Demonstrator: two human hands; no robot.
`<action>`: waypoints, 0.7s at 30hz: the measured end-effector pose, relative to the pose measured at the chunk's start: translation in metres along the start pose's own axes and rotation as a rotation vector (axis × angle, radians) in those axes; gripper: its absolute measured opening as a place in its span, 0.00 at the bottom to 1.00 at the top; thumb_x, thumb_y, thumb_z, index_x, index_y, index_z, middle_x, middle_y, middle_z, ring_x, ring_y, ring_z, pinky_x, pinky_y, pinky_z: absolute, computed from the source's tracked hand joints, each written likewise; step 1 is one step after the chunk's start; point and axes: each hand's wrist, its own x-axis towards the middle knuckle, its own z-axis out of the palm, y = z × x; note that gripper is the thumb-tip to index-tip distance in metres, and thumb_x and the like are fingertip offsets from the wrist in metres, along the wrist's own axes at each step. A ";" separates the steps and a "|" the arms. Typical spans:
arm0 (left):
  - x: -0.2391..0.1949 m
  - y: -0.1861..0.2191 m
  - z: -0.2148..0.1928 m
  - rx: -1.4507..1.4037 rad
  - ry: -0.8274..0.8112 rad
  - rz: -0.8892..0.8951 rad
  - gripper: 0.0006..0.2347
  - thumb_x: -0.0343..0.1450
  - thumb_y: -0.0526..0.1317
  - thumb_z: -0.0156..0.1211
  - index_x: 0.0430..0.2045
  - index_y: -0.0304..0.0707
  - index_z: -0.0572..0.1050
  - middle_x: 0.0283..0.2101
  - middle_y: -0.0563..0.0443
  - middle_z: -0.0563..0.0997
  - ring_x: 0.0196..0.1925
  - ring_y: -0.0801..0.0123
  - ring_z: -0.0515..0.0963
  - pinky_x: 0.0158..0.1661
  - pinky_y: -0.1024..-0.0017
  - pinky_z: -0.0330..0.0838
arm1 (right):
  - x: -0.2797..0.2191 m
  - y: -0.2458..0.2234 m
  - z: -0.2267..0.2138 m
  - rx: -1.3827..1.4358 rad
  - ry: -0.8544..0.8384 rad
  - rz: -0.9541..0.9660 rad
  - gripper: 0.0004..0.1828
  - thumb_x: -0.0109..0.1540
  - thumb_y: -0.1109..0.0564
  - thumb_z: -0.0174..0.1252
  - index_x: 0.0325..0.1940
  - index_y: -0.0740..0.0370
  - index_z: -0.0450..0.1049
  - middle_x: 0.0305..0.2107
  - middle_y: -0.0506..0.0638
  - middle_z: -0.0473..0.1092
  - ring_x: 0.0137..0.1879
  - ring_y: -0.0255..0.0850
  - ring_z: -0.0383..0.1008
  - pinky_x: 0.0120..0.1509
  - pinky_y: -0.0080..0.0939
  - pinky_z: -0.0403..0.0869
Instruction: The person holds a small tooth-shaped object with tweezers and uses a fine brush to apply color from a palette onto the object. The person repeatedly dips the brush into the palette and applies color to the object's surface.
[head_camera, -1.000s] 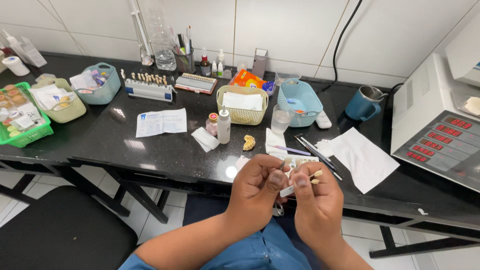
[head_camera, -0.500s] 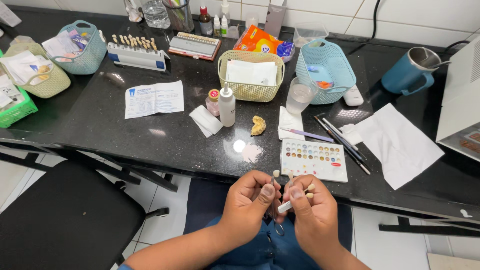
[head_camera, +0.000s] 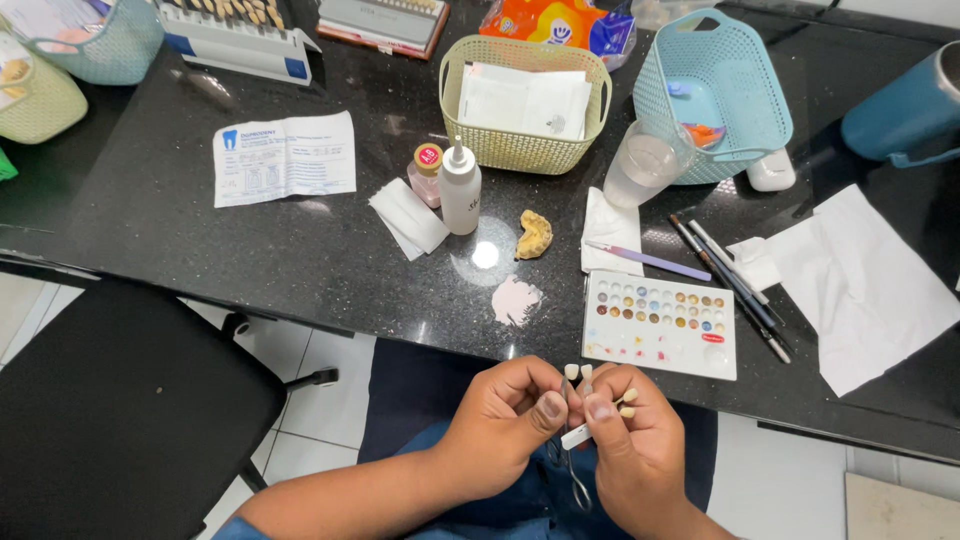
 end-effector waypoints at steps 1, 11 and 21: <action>0.000 -0.001 -0.002 -0.002 -0.001 -0.014 0.13 0.77 0.45 0.61 0.40 0.32 0.73 0.41 0.50 0.80 0.45 0.76 0.79 0.50 0.76 0.75 | -0.001 0.002 0.000 0.020 -0.017 -0.042 0.08 0.71 0.58 0.51 0.40 0.66 0.67 0.35 0.51 0.68 0.40 0.33 0.66 0.45 0.31 0.69; 0.000 0.002 -0.014 0.014 0.001 0.019 0.12 0.77 0.44 0.61 0.40 0.31 0.74 0.41 0.50 0.81 0.46 0.75 0.80 0.51 0.74 0.76 | 0.006 0.018 0.009 0.036 -0.018 -0.101 0.06 0.70 0.60 0.53 0.41 0.67 0.67 0.38 0.53 0.68 0.42 0.35 0.67 0.51 0.34 0.70; -0.004 0.000 -0.017 0.003 0.014 0.074 0.10 0.78 0.41 0.62 0.39 0.31 0.74 0.41 0.51 0.81 0.45 0.77 0.79 0.50 0.76 0.76 | 0.006 0.024 0.011 0.014 -0.052 -0.158 0.05 0.70 0.61 0.51 0.41 0.65 0.67 0.37 0.54 0.67 0.42 0.34 0.66 0.52 0.33 0.70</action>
